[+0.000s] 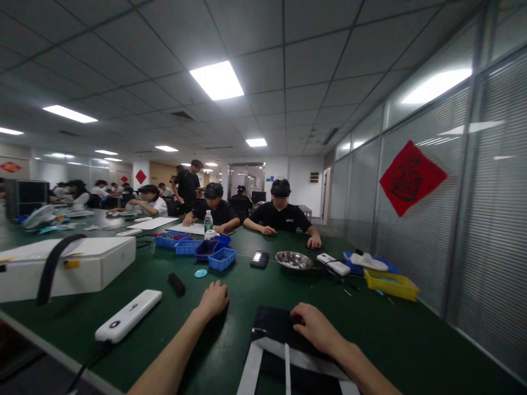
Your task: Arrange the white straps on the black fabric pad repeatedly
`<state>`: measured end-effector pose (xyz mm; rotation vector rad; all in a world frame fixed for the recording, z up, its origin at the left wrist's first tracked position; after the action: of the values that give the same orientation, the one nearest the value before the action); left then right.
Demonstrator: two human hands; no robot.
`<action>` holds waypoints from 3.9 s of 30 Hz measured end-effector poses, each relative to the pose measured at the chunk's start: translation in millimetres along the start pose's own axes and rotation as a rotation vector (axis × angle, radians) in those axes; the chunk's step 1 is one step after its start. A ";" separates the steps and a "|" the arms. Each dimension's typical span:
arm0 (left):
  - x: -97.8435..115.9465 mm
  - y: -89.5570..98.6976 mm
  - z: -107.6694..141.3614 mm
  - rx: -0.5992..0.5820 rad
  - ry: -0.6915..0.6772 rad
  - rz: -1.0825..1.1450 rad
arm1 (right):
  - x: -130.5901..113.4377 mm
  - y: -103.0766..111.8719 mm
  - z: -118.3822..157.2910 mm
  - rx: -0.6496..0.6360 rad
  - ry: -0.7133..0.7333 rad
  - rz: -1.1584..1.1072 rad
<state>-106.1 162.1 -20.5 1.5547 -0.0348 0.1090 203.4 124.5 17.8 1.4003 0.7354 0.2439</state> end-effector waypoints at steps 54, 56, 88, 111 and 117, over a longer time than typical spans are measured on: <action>-17.6 -24.6 -25.7 0.066 -0.124 -0.003 | 265.1 83.7 262.2 0.295 -1.057 0.169; -17.8 -25.2 -25.8 0.069 -0.133 -0.003 | 259.7 87.3 262.9 0.308 -1.049 0.191; -15.3 -26.1 -24.2 0.059 -0.140 -0.013 | 207.1 30.0 296.9 0.430 -0.887 -0.461; -14.2 -25.2 -23.4 0.036 -0.137 0.009 | 55.7 57.5 184.1 0.439 -0.247 0.403; -14.2 -27.4 -23.9 0.044 -0.144 -0.028 | 69.7 21.3 174.9 0.165 -0.261 0.318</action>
<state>-118.9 185.0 -49.5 1.6047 -0.1251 -0.0252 366.3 27.6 14.5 1.6687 0.3213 0.2455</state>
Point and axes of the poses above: each hand's wrist, its own z-axis away from the middle knuckle, its own y-axis out of the back of the hand, x = y × z, the point moved 6 cm from there along -z, towards the middle knuckle, and after that the axes turned 13 degrees about -x, right-handed, at the moved point
